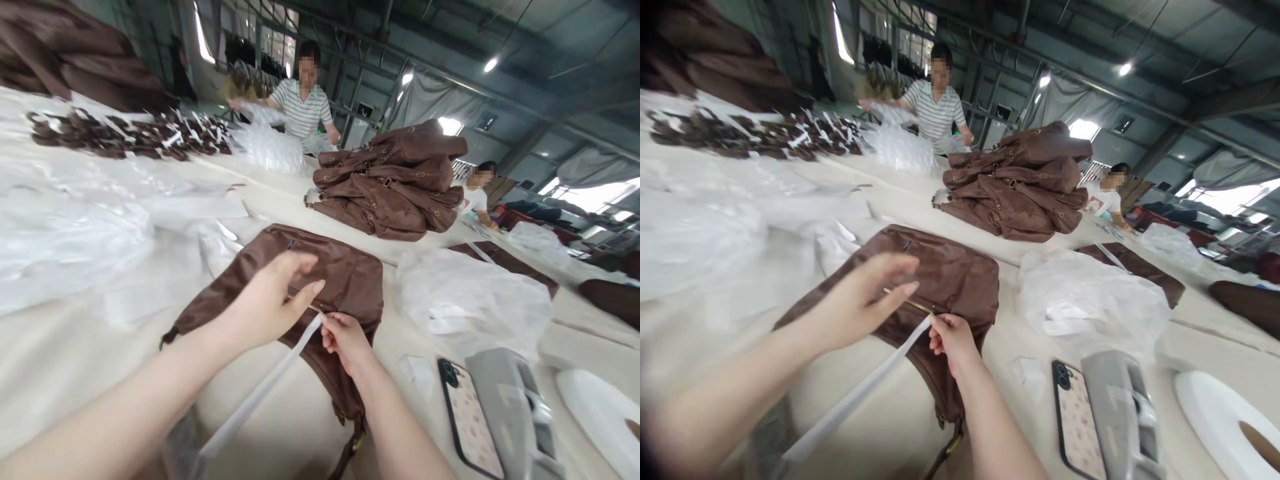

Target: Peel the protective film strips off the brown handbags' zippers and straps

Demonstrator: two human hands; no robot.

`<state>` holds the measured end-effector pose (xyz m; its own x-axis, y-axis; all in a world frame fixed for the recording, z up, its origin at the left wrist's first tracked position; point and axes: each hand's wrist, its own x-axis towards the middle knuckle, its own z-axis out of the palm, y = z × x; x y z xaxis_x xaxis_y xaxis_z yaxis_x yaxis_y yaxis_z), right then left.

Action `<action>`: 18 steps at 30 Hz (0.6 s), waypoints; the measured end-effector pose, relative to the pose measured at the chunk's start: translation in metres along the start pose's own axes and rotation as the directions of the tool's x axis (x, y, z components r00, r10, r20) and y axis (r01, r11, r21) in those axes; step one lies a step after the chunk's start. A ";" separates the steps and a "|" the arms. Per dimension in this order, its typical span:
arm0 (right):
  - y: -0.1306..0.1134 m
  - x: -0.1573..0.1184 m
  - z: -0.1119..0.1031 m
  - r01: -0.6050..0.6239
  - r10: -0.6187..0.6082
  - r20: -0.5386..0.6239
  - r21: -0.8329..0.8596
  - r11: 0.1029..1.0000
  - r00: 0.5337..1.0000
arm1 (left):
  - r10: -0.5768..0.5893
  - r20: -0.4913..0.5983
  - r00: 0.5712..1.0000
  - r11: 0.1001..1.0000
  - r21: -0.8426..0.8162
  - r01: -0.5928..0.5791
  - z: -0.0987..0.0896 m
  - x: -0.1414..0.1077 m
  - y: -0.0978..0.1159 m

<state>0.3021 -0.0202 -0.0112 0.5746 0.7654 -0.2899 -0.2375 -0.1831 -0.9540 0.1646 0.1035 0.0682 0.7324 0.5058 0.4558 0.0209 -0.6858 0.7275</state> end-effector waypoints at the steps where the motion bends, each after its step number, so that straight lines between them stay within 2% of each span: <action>1: 0.001 0.000 0.000 0.005 -0.005 0.009 0.007 1.000 1.000 | -0.126 0.120 0.985 0.992 -0.001 0.127 0.005 0.002 -0.007; 2: 0.002 0.001 0.000 0.009 -0.010 0.018 0.014 1.000 1.000 | -0.267 0.263 0.927 0.960 -0.011 0.280 0.011 0.003 -0.015; 3: 0.003 0.002 0.000 0.012 -0.012 0.026 0.019 1.000 1.000 | -0.382 0.402 0.832 0.903 -0.030 0.429 0.019 0.003 -0.024; 4: 0.004 0.003 0.000 0.011 -0.012 0.033 0.023 1.000 0.999 | -0.446 0.525 0.725 0.831 -0.057 0.553 0.026 0.003 -0.031; 5: 0.005 0.004 0.000 0.010 -0.011 0.036 0.025 1.000 0.999 | -0.445 0.598 0.667 0.778 -0.111 0.618 0.034 0.001 -0.037; 6: 0.005 0.004 0.000 0.008 -0.009 0.034 0.026 1.000 0.999 | -0.423 0.644 0.638 0.733 -0.171 0.658 0.041 -0.001 -0.041; 8: 0.005 0.003 -0.001 0.009 -0.009 0.024 0.023 1.000 1.000 | -0.367 0.677 0.637 0.692 -0.259 0.674 0.053 -0.007 -0.044; 10: 0.003 0.002 0.000 0.012 -0.012 0.008 0.011 1.000 1.000 | -0.356 0.663 0.659 0.701 -0.276 0.657 0.062 -0.012 -0.043; 14: 0.001 0.005 0.001 0.007 -0.007 -0.017 -0.037 0.999 1.000 | -0.399 0.563 0.724 0.819 -0.137 0.558 0.073 -0.017 -0.043; 18: 0.001 0.007 0.008 0.011 -0.014 -0.030 -0.109 0.994 0.999 | -0.312 0.470 0.826 0.944 0.055 0.325 0.073 -0.016 -0.042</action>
<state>0.2999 -0.0106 -0.0136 0.6013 0.7488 -0.2788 -0.1443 -0.2415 -0.9596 0.2017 0.0864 -0.0069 0.9180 0.3860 -0.0915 0.2957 -0.5119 0.8066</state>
